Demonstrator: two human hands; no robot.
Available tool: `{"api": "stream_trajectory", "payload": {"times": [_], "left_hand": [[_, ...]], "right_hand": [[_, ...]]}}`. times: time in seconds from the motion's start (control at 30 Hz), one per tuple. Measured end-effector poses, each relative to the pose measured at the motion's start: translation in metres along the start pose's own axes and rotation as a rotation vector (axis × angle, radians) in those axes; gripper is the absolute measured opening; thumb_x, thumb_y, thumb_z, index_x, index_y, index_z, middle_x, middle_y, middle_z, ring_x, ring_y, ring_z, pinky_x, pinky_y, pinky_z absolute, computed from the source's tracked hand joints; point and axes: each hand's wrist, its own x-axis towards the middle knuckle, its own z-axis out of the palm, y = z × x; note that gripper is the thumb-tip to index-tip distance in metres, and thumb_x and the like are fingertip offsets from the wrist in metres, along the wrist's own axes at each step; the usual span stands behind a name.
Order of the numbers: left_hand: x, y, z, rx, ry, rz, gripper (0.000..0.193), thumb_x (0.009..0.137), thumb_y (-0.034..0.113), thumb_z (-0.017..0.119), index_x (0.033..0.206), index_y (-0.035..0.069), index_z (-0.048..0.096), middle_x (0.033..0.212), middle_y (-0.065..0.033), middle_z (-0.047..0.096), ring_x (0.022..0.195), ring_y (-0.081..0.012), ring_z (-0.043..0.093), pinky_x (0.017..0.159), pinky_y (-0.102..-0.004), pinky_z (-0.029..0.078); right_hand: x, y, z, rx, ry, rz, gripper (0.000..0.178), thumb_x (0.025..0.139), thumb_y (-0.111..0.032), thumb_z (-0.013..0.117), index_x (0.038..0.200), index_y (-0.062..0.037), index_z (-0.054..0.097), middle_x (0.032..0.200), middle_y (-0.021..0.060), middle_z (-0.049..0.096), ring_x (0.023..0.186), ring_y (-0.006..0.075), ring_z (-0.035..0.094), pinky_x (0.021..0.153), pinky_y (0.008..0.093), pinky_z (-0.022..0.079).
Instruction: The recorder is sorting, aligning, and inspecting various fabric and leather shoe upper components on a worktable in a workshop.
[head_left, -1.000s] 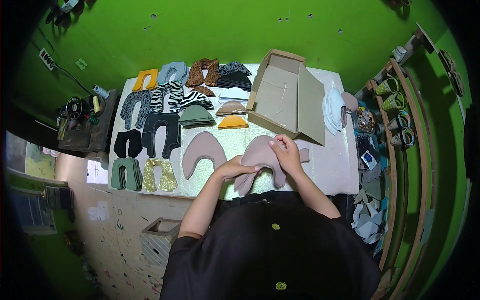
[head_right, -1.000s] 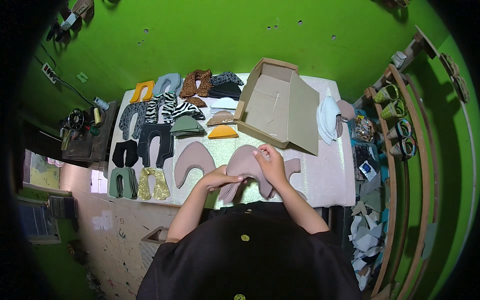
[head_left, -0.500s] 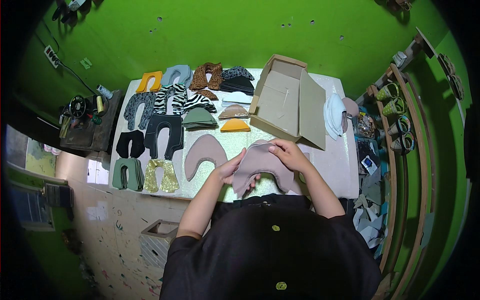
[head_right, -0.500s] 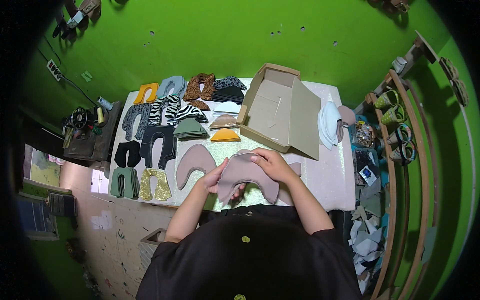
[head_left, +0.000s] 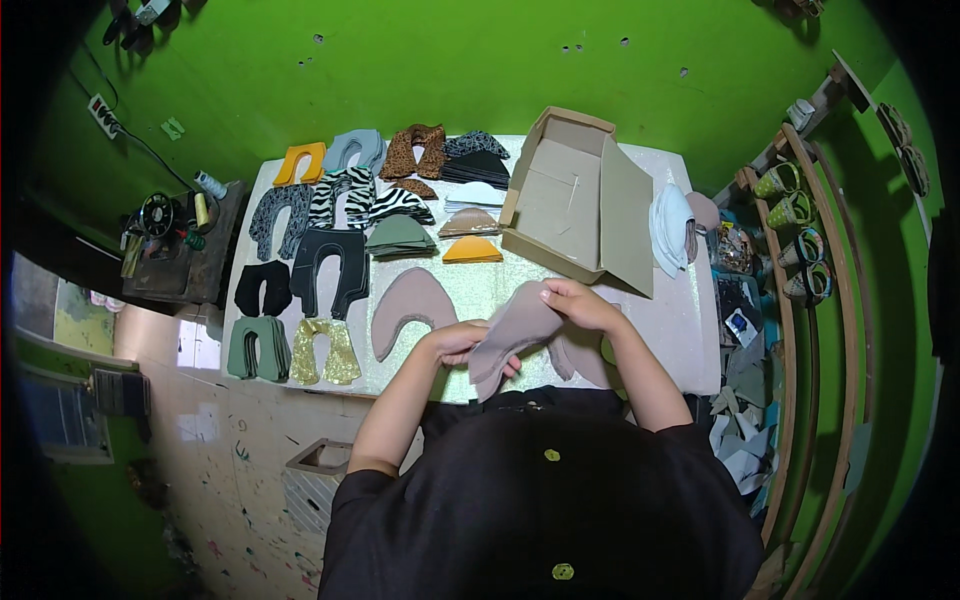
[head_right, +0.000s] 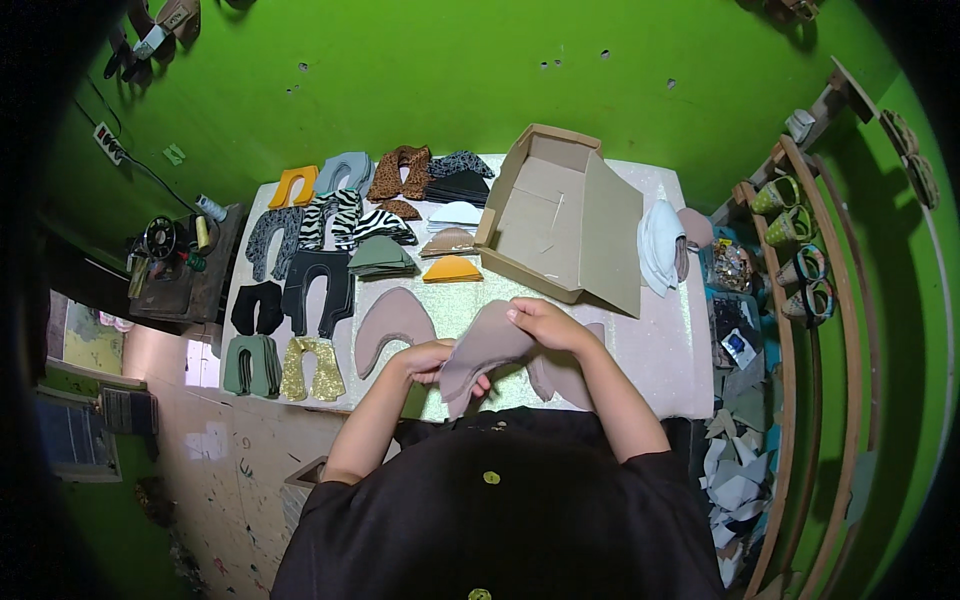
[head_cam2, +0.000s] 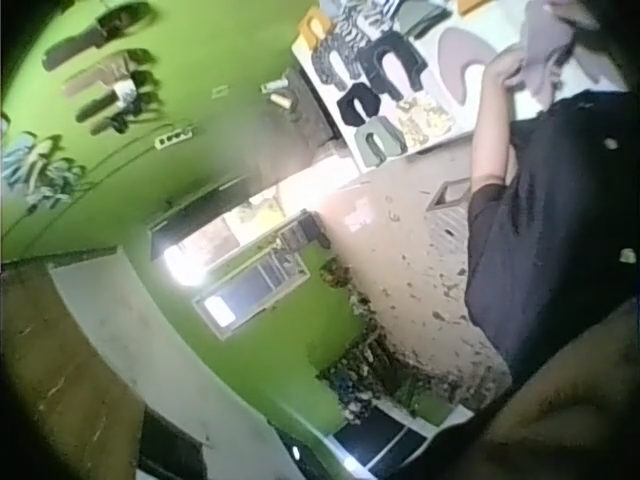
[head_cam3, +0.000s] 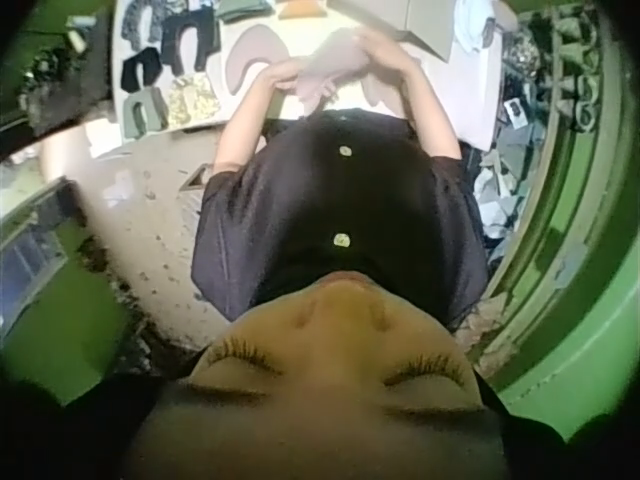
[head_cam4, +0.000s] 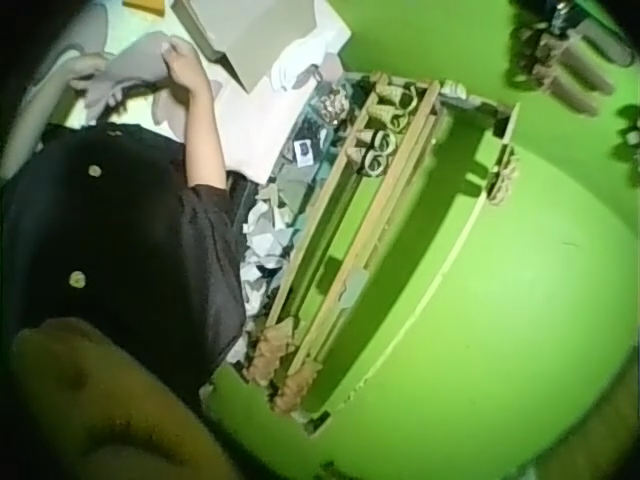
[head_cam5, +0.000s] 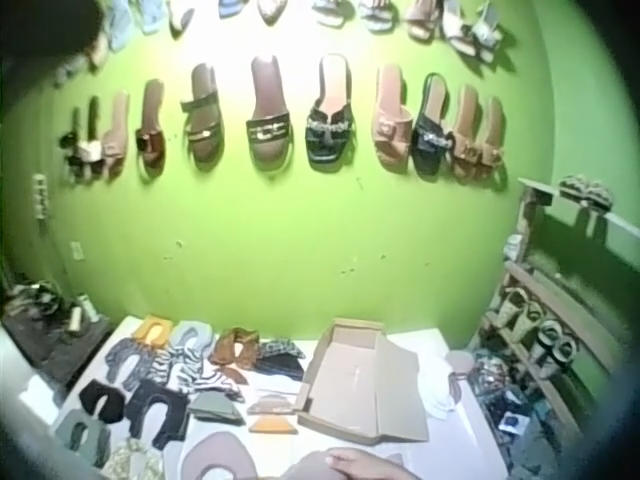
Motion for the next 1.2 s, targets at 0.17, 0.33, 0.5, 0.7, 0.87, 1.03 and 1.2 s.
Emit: {"api": "stream_trajectory", "payload": {"times": [0.17,0.33,0.5,0.7,0.87,1.03,1.2], "left_hand": [[-0.005,0.008,0.009,0.164,0.091,0.094,0.038,0.082,0.004,0.059,0.118,-0.005,0.050,0.103,-0.0133,0.063,0.090,-0.0218,0.064,0.085,-0.0338,0.050],[-0.013,0.009,0.001,0.645,0.324,0.294,0.043,0.072,-0.004,0.067,0.114,-0.002,0.056,0.103,-0.0046,0.063,0.090,-0.0107,0.059,0.081,-0.0273,0.048],[-0.010,0.004,-0.014,0.277,0.324,0.208,0.031,0.084,0.009,0.061,0.112,0.000,0.056,0.096,-0.0013,0.062,0.082,-0.0059,0.056,0.073,-0.0230,0.047],[0.007,-0.005,0.005,0.031,0.392,0.255,0.031,0.091,0.019,0.056,0.114,-0.001,0.052,0.098,-0.0047,0.061,0.084,-0.0093,0.058,0.076,-0.0243,0.048],[0.029,-0.040,-0.020,0.087,0.677,0.313,0.024,0.093,0.014,0.051,0.113,0.001,0.051,0.100,-0.0068,0.060,0.085,-0.0111,0.058,0.077,-0.0253,0.048],[0.041,-0.062,-0.030,0.115,0.814,0.365,0.024,0.094,0.013,0.049,0.114,0.000,0.050,0.100,-0.0079,0.060,0.089,-0.0119,0.057,0.079,-0.0267,0.047],[0.043,-0.064,-0.027,0.620,0.867,0.395,0.032,0.090,0.014,0.054,0.118,0.000,0.048,0.105,-0.0118,0.060,0.095,-0.0174,0.056,0.086,-0.0292,0.043]], "right_hand": [[-0.005,-0.015,0.006,-0.204,0.172,-0.091,0.027,0.096,-0.026,0.045,0.091,-0.0008,0.054,0.079,0.0020,0.053,0.077,0.0107,0.048,0.073,0.0267,0.041],[-0.013,-0.044,0.008,-0.057,0.089,-0.180,0.028,0.096,-0.027,0.046,0.094,-0.0004,0.054,0.080,0.0045,0.054,0.078,0.0121,0.049,0.074,0.0271,0.042],[-0.003,-0.032,0.009,-0.223,0.211,-0.131,0.028,0.094,-0.027,0.049,0.094,0.0000,0.055,0.081,0.0056,0.056,0.078,0.0135,0.052,0.074,0.0280,0.043],[0.007,0.009,0.015,-0.203,0.389,-0.004,0.030,0.089,-0.029,0.057,0.104,-0.0028,0.053,0.085,0.0107,0.060,0.077,0.0165,0.056,0.068,0.0318,0.045],[0.014,0.048,0.028,0.220,0.469,0.245,0.051,0.079,-0.028,0.070,0.117,-0.0031,0.046,0.096,0.0175,0.061,0.084,0.0204,0.059,0.071,0.0323,0.048],[-0.004,0.078,0.015,-0.031,0.341,0.319,0.047,0.079,-0.009,0.067,0.120,-0.0039,0.044,0.099,0.0145,0.059,0.087,0.0173,0.058,0.070,0.0287,0.048],[-0.025,0.075,0.021,-0.007,0.371,0.199,0.041,0.079,0.000,0.063,0.116,-0.0053,0.045,0.087,0.0096,0.062,0.075,0.0121,0.059,0.061,0.0244,0.046]]}}
